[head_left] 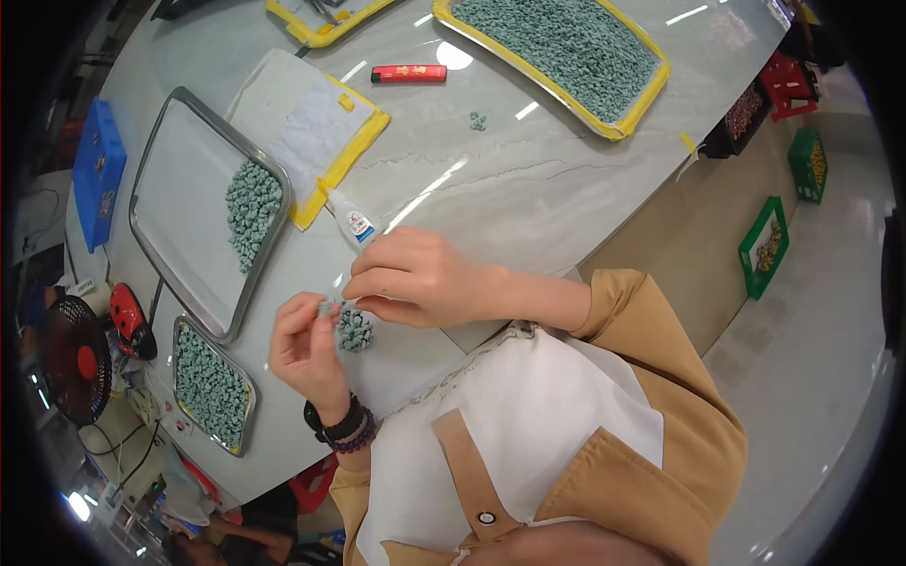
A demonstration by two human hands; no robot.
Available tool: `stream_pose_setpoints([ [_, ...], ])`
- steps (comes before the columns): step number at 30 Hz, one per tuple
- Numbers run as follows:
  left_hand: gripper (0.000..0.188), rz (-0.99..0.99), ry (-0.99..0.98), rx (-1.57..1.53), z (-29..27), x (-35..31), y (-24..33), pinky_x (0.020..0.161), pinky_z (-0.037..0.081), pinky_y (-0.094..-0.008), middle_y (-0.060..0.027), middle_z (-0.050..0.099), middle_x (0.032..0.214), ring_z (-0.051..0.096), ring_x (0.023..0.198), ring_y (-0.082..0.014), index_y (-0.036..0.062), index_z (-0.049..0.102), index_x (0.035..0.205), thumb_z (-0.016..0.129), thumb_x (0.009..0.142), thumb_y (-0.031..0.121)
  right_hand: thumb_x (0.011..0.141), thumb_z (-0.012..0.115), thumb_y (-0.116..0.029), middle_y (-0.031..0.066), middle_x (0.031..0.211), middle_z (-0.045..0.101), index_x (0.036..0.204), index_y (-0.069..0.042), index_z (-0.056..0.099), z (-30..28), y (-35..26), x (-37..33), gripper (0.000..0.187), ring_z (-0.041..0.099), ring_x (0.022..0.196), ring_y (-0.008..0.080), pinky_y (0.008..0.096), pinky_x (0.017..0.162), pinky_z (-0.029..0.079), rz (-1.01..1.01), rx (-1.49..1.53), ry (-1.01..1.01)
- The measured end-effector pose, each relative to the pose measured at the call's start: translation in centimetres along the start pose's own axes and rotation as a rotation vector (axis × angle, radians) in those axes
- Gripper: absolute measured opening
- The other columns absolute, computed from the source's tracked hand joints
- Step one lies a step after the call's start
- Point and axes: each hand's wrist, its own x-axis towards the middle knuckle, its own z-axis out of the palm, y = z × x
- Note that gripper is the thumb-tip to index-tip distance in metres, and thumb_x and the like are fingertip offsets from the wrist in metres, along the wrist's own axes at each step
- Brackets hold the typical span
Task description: Applying adhesive to small green plastic toy parts and joining them together.
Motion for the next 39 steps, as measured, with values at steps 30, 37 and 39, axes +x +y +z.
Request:
stream_pose_setpoints([
  [30, 0.068, 1.146, -1.177, 1.061, 48.7, 7.1, -1.4, 0.110, 0.023, -0.0390, -0.0200, 0.030, 0.147, 0.030, 0.135, -0.0323, 0.0007, 0.030, 0.143, 0.056, 0.091, 0.037, 0.083, 0.054, -0.022, 0.0316, 0.128, 0.045, 0.127, -0.007, 0.053, -7.4, 24.2, -60.9, 0.046, 0.042, 0.123, 0.0430, 0.0441, 0.102, 0.038, 2.018, -0.290, 0.614],
  [37, 0.061, 0.390, -1.053, 0.967, 44.4, 10.3, 0.3, 0.102, 0.035, -0.0335, -0.0098, 0.037, 0.141, 0.042, 0.123, -0.0186, 0.0067, 0.023, 0.146, 0.050, 0.095, 0.025, 0.083, 0.055, -0.026, 0.0317, 0.142, 0.025, 0.137, -0.017, 0.041, -8.6, 31.7, -63.0, 0.057, 0.036, 0.127, 0.0463, 0.0489, 0.106, 0.033, 2.113, -0.168, 0.668],
  [39, 0.065, 0.468, -1.032, 1.071, 42.0, 10.2, 6.2, 0.102, 0.035, -0.0344, -0.0072, 0.035, 0.144, 0.043, 0.123, -0.0188, 0.0120, 0.021, 0.148, 0.053, 0.093, 0.029, 0.081, 0.058, -0.025, 0.0338, 0.143, 0.021, 0.140, -0.021, 0.036, -7.8, 34.1, -64.2, 0.063, 0.036, 0.127, 0.0456, 0.0476, 0.106, 0.033, 2.171, -0.189, 0.567],
])
